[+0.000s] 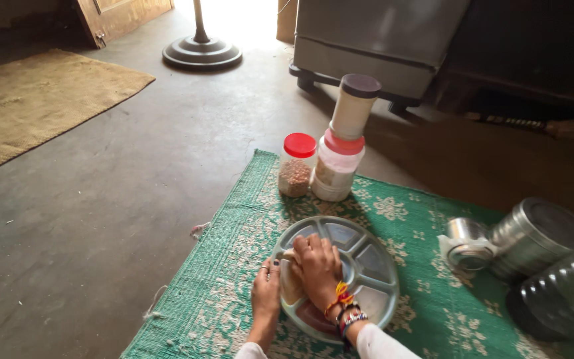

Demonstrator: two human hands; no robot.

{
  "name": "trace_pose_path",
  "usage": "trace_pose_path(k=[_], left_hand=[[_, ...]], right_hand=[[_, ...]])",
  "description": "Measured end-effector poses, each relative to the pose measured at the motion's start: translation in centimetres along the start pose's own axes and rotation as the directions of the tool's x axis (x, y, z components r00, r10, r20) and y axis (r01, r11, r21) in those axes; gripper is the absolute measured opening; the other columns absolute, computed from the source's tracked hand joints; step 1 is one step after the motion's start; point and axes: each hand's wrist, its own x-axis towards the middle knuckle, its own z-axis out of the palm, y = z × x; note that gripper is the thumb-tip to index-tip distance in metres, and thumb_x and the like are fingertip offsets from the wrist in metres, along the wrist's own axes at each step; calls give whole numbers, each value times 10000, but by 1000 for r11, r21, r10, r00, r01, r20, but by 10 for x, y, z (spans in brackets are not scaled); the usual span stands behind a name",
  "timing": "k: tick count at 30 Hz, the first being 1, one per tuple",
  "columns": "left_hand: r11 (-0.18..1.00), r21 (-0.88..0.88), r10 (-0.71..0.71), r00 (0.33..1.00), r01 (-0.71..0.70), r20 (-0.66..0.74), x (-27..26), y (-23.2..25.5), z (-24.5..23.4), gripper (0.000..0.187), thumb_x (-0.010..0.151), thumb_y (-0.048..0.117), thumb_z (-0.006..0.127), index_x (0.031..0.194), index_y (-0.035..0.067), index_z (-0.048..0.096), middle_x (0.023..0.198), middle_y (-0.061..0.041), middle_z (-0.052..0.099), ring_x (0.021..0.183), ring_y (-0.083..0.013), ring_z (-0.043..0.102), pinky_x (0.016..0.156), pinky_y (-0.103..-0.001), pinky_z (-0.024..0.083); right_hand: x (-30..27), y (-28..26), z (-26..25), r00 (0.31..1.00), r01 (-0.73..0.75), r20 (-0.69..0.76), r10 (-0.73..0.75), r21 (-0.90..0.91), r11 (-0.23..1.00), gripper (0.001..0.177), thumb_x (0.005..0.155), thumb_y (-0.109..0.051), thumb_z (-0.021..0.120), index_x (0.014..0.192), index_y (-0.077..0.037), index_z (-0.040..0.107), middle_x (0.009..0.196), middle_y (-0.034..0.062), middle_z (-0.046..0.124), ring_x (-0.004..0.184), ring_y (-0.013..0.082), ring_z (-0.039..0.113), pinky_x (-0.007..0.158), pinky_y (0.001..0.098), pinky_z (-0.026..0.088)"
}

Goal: The person wipes the compartments of a round divided tray using a cloth. They rotate the tray and wipe each section repeatedly with both hands.

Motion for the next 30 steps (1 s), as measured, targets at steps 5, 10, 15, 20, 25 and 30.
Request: trace_pose_path(k=[5,10,15,20,25,30], left_hand=[[965,-191,186,982,-180,12,-7,-13,-2,533,1003,441,464,1380,94,610,1234,-140,754,1103,-253,726,925,-358,554],[995,7,103,987,-103,-127,-18,-25,7,516,1003,414,380,1417,181,583,1238,-136,727,1075,-278,728,916,-387,548],[997,4,71,965,-72,-252,-26,-29,16,503,1029,406,381,1444,206,583,1291,-174,622,1190,-337,594,1016,-445,459],[996,-10,86,963,-92,-254,-28,-24,19,485,1007,382,384,1393,194,609,1288,-118,685,1190,-339,525,1080,-453,370],[990,-5,137,955,-143,-264,-31,-18,17,459,998,348,403,1338,140,630,1282,-101,704,1153,-328,522,1041,-442,378],[981,-14,182,954,-191,-239,-38,-6,11,454,995,330,375,1304,120,633,1229,-99,713,1073,-317,542,1032,-430,353]], right_hand=[[-45,-11,-44,999,7,31,-9,41,999,326,719,-253,782,994,-170,628,929,48,598,902,283,603,787,444,487],[-83,-11,-65,991,103,69,-111,116,988,352,680,-289,797,946,-147,616,895,40,598,862,263,620,710,428,506],[-47,14,-34,994,102,51,-98,-80,992,241,801,-315,762,892,-156,605,831,33,595,758,230,642,602,395,524],[-4,50,-2,993,115,4,-116,-108,987,189,862,-293,705,870,-144,589,834,55,596,746,251,662,573,394,541],[40,80,39,998,50,48,-39,-236,971,146,870,-284,677,911,-163,606,873,67,614,796,268,672,598,405,551],[80,112,86,996,-91,-22,89,-220,971,151,891,-327,672,945,-188,648,921,67,654,837,307,678,656,471,544]])
